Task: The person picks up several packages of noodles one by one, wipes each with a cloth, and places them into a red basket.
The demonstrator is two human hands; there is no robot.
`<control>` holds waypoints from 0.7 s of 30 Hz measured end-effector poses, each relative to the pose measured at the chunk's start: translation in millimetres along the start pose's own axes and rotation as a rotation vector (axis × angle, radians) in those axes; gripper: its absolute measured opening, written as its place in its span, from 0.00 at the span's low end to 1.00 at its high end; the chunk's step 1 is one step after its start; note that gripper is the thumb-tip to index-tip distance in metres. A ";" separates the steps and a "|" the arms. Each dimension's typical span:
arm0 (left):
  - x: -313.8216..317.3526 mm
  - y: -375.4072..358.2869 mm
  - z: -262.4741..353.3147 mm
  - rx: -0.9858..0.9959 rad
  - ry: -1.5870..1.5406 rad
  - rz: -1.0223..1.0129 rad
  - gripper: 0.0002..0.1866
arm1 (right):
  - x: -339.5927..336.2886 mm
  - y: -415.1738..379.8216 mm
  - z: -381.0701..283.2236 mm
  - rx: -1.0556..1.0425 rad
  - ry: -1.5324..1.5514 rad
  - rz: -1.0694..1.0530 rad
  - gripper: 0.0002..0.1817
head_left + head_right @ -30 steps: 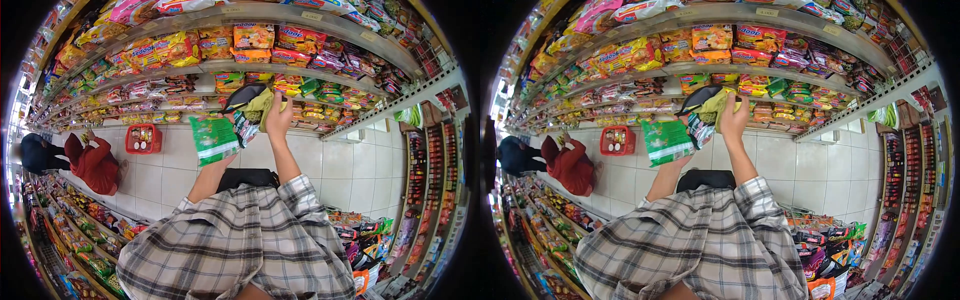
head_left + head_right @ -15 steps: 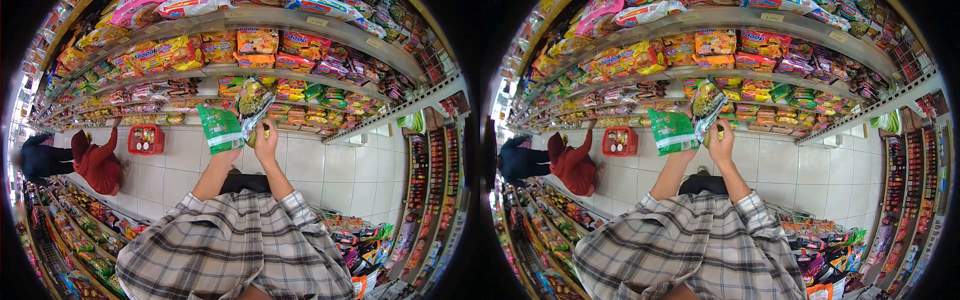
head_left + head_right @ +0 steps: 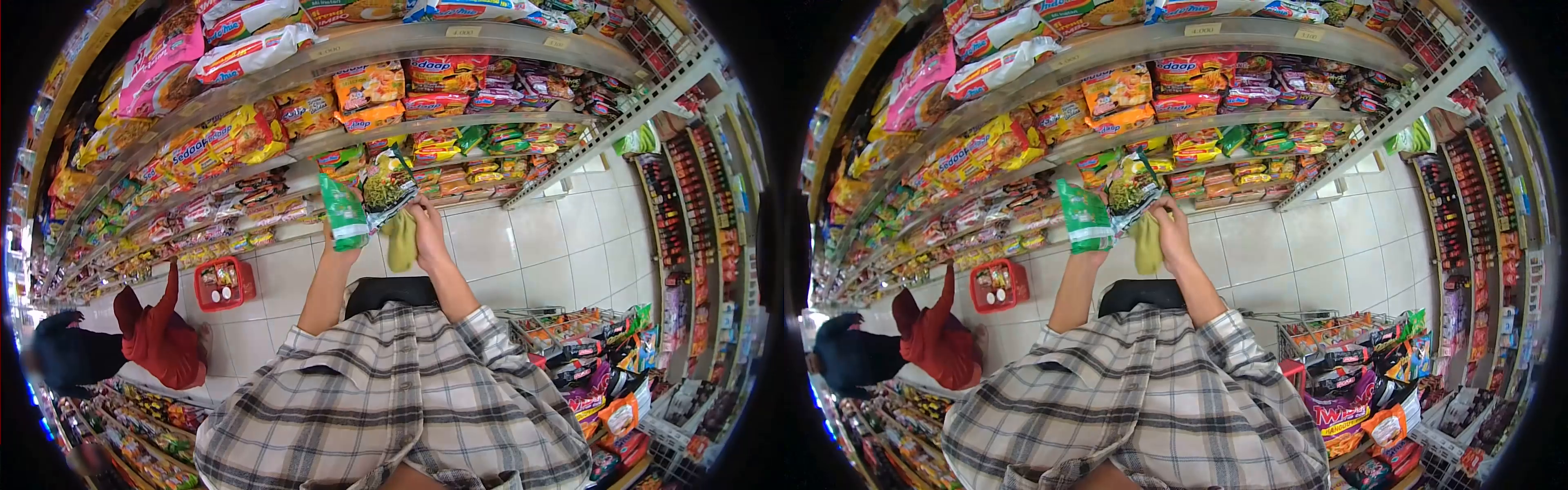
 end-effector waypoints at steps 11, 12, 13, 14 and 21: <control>0.4 38.4 -6.7 0.435 1.240 -0.060 0.24 | -38.9 -23.4 -58.5 0.136 -0.450 -0.105 0.32; 6.5 35.5 -8.4 0.423 1.267 -0.087 0.23 | -41.5 -23.2 -55.2 0.177 -0.510 -0.107 0.31; 13.7 32.1 -9.9 0.410 1.294 -0.114 0.23 | -45.3 -23.2 -51.5 0.220 -0.569 -0.110 0.31; 22.2 36.8 -13.1 0.411 1.314 -0.149 0.22 | -50.3 -17.3 -50.2 0.248 -0.633 -0.112 0.31; 38.8 79.2 -52.8 0.415 1.278 -0.348 0.12 | -134.9 23.1 -53.5 0.229 -0.785 -0.127 0.21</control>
Point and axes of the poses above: each hand's wrist, its own y-axis towards the middle knuckle, its own x-axis out of the palm, z = x × y, the point moved 3 cm from there along y, towards the middle knuckle, and after that the axes turned 15 degrees about -y, right-handed, at the moved point
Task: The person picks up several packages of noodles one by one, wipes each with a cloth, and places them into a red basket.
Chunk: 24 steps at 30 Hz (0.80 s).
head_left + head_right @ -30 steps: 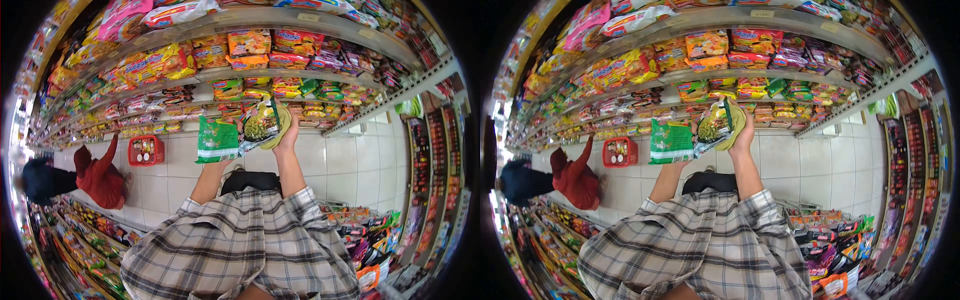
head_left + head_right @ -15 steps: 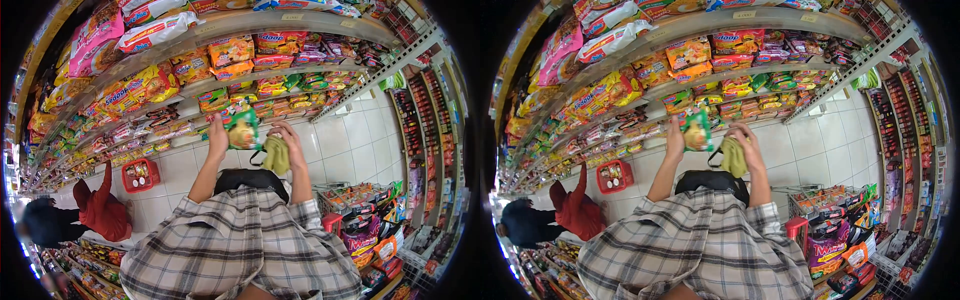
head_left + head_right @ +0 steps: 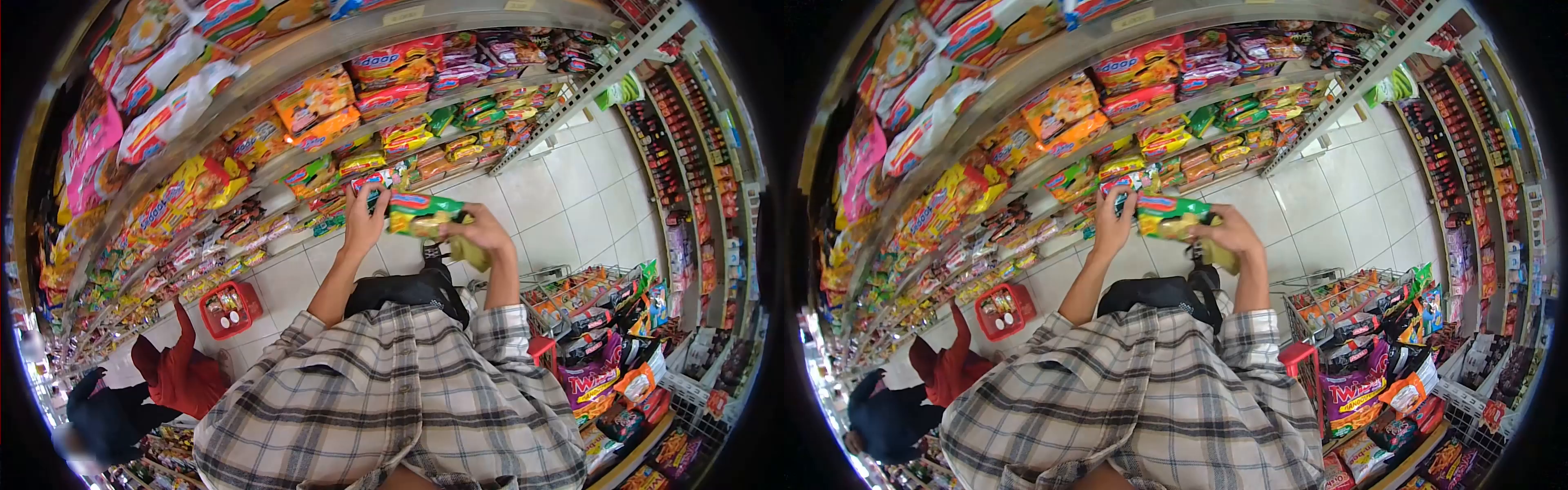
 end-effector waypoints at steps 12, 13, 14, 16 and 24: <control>178.9 126.2 -101.8 -0.395 0.025 -0.253 0.15 | -145.4 53.1 137.0 0.208 0.327 0.720 0.18; 196.3 139.9 -111.0 -0.507 0.078 -0.290 0.17 | -146.2 51.9 148.6 0.228 0.341 0.732 0.18; 215.2 153.2 -115.4 -0.467 0.055 -0.304 0.20 | -146.4 52.8 159.7 0.245 0.355 0.746 0.18; 247.0 175.4 -132.4 -0.389 0.006 -0.334 0.26 | -142.3 48.6 179.4 0.294 0.391 0.755 0.16; 291.6 238.3 -197.9 -0.752 0.160 -0.472 0.42 | -147.4 47.2 225.6 0.340 0.581 0.739 0.13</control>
Point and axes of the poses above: each hand's wrist, its own y-axis towards the middle knuckle, its own x-axis out of the palm, z = x × y, the point moved 3 cm from there along y, towards the middle knuckle, and after that the axes turned 15 degrees about -y, right-handed, at the moved point
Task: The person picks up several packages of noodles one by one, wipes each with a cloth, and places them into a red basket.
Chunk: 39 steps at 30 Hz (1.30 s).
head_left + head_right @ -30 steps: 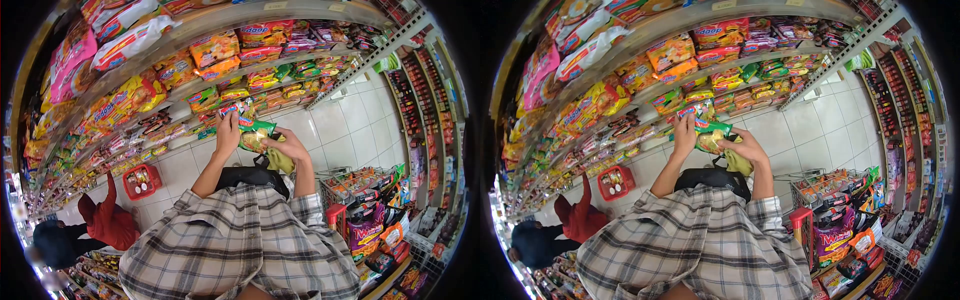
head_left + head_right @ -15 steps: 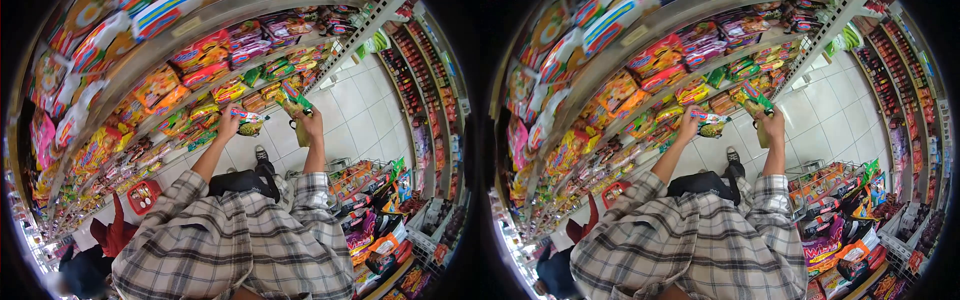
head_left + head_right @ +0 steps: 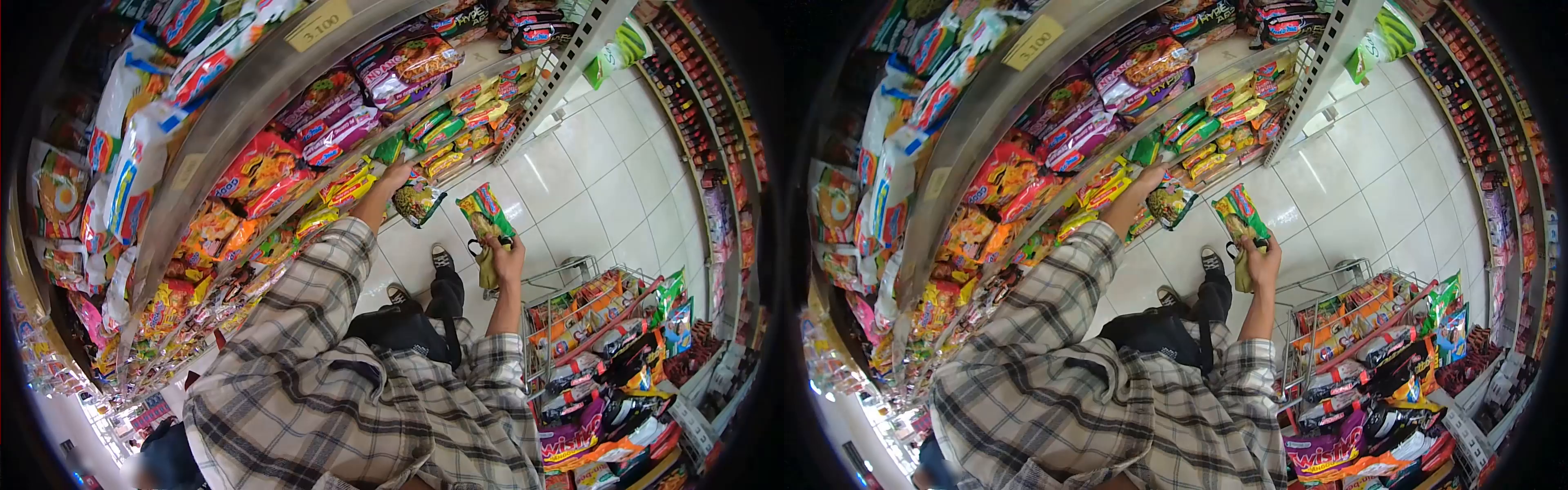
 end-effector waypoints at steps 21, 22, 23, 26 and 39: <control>-31.5 -91.8 43.0 0.021 0.292 0.370 0.37 | 119.5 60.8 -134.9 -0.832 -1.211 0.155 0.19; -32.5 -94.8 44.0 0.053 0.259 0.364 0.35 | 128.5 62.4 -136.7 -0.838 -1.216 0.123 0.18; -33.7 -98.7 42.5 0.019 0.236 0.352 0.35 | 134.1 62.1 -137.9 -0.846 -1.222 0.132 0.18; -32.9 -121.5 44.4 0.011 0.175 0.377 0.33 | 146.3 58.5 -151.4 -0.849 -1.240 0.099 0.19; -35.3 -114.3 101.6 0.127 0.531 0.270 0.28 | 92.6 60.0 -97.4 -0.639 -0.839 0.198 0.23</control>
Point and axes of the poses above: each hand's wrist, its own y-axis towards the middle knuckle, its own x-axis out of the palm, z = x × y, the point moved 3 cm from there along y, towards the middle knuckle, and after that the axes turned 15 degrees about -y, right-handed, at the moved point
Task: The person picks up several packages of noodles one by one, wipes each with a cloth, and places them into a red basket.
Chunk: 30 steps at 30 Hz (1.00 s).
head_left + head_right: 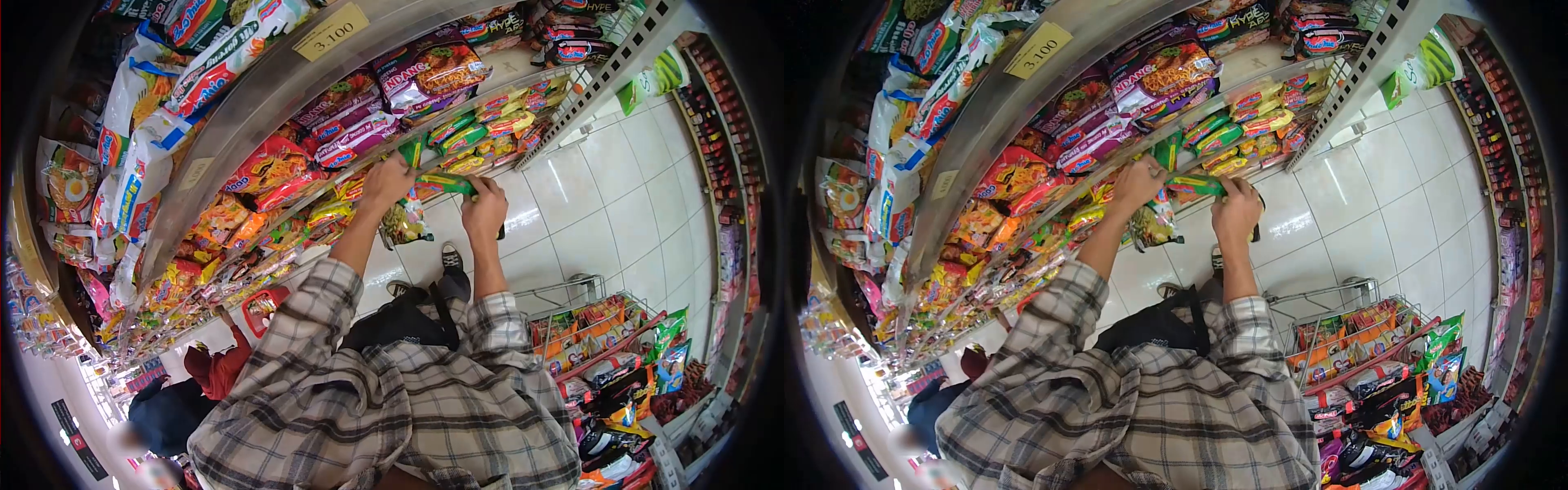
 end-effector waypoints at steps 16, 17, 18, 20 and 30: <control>103.5 179.6 -83.1 0.765 3.234 -0.783 0.20 | 0.4 -41.7 79.5 0.209 0.005 -0.068 0.18; 90.0 173.1 -78.3 0.796 3.200 -0.776 0.20 | 1.9 -32.5 75.9 0.173 0.015 -0.039 0.17; 79.2 165.1 -69.0 0.826 3.166 -0.770 0.20 | 1.5 -23.4 70.0 0.149 0.047 -0.037 0.17; 75.7 162.6 -76.8 0.811 3.130 -0.759 0.21 | -3.3 -5.5 53.8 0.102 0.112 -0.033 0.18; 67.8 137.2 -110.9 0.588 3.153 -0.617 0.24 | 22.2 15.1 -20.5 0.028 0.241 0.056 0.21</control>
Point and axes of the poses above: each hand's wrist, its own y-axis towards the middle knuckle, its own x-axis out of the palm, z = x × y, the point moved 3 cm from there along y, towards the middle knuckle, and after that the axes turned 15 degrees about -y, right-handed, at the moved point
